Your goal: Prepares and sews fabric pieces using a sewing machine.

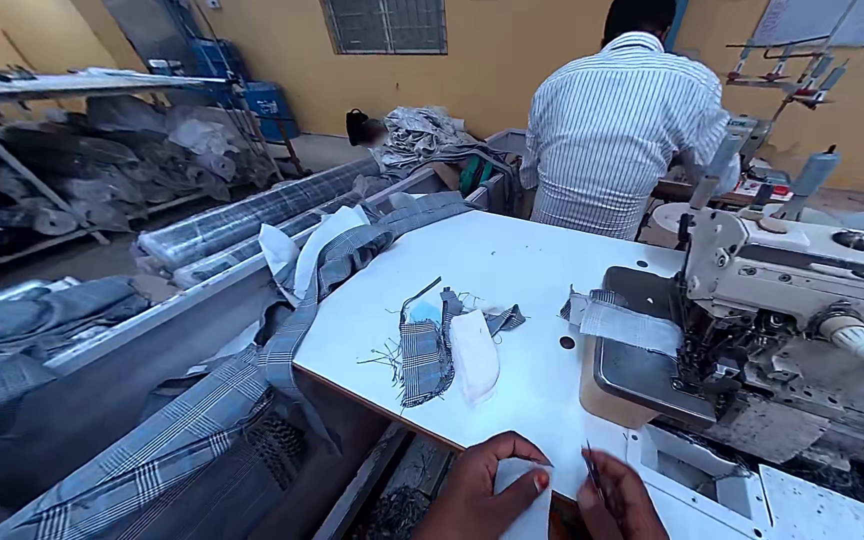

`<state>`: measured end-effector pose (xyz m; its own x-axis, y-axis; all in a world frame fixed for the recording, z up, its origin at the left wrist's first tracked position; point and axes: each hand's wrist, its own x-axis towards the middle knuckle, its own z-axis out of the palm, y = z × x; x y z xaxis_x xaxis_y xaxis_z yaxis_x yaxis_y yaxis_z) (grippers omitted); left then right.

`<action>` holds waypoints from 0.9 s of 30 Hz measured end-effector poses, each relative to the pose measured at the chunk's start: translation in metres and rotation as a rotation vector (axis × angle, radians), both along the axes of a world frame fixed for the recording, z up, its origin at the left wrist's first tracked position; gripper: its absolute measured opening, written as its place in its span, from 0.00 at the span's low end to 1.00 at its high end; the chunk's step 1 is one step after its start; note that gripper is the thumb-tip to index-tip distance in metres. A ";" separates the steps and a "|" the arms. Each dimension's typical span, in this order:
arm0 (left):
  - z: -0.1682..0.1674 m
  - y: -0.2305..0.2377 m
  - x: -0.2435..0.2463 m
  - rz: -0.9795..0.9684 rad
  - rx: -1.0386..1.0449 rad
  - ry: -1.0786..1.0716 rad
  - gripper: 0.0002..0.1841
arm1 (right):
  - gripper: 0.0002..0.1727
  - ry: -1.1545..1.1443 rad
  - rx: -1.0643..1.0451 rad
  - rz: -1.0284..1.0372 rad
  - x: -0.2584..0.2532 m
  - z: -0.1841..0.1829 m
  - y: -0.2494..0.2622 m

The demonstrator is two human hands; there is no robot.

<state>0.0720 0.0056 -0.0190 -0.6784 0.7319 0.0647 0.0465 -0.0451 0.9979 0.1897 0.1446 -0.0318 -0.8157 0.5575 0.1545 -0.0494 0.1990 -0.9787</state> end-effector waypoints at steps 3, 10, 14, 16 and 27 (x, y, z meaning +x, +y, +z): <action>0.009 -0.005 -0.004 0.087 0.119 0.095 0.07 | 0.24 -0.111 0.645 -0.042 -0.051 0.010 0.013; 0.027 -0.002 -0.010 0.256 0.299 0.089 0.06 | 0.15 0.006 0.768 0.003 -0.083 0.006 0.015; 0.024 0.002 -0.016 0.342 0.343 0.117 0.05 | 0.25 0.116 -0.096 0.407 -0.038 0.020 0.004; 0.020 0.010 -0.016 0.362 0.346 0.133 0.05 | 0.18 0.114 -0.248 0.435 -0.024 0.019 -0.001; 0.007 0.050 -0.017 0.180 0.253 0.199 0.06 | 0.11 0.027 -0.200 0.091 0.026 0.020 0.018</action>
<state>0.0551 0.0552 -0.0120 -0.7509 0.5457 0.3721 0.2683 -0.2628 0.9268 0.2155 0.1629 -0.0119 -0.8610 0.5036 0.0711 -0.0854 -0.0054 -0.9963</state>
